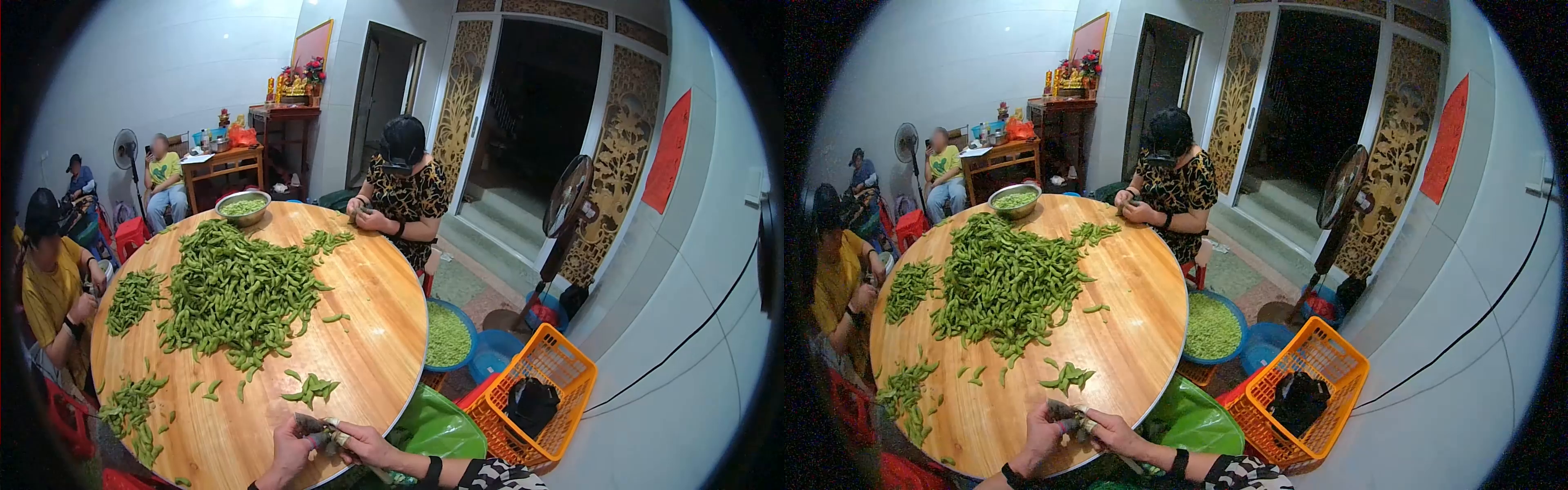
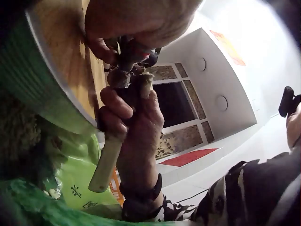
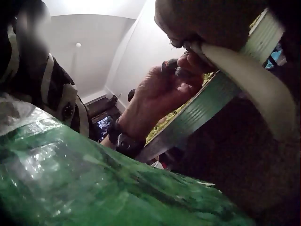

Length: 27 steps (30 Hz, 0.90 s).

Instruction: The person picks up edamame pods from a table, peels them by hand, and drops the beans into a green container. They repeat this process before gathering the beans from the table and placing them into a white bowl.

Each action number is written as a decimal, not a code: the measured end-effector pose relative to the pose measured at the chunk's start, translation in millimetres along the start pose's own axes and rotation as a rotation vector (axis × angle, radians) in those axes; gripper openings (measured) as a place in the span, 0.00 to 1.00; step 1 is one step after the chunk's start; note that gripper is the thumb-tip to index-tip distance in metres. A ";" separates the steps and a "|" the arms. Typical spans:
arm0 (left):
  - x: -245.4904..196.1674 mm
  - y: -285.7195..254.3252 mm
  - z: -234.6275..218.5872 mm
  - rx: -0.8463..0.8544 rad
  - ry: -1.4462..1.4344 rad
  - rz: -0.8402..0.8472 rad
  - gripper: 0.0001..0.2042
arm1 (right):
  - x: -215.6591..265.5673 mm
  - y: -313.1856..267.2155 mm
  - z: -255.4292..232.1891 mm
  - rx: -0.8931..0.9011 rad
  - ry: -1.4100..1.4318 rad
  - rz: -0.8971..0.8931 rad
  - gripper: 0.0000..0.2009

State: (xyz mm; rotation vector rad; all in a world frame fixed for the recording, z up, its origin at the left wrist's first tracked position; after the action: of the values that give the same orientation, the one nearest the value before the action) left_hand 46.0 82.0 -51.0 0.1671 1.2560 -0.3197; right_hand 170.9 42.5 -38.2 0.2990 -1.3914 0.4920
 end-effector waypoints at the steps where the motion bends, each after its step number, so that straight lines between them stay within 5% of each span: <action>1: -3.5 -1.1 0.4 0.000 0.011 0.003 0.11 | 2.0 -1.4 2.3 0.003 0.002 0.000 0.21; 27: -21.6 -14.7 0.8 0.002 -0.133 -0.007 0.10 | 2.2 -6.8 11.1 0.130 0.073 0.061 0.21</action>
State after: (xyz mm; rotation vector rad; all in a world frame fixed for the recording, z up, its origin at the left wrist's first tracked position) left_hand 36.1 71.0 -29.4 0.1410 1.1245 -0.3331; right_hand 164.9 31.6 -33.7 0.3415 -1.3033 0.6394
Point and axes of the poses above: each hand's wrist, its own y-axis towards the middle knuckle, its own z-axis out of the palm, x = y × z, the point moved 8 cm from there along y, towards the middle knuckle, and after that the axes turned 5 degrees about x, right-handed, at the moved point
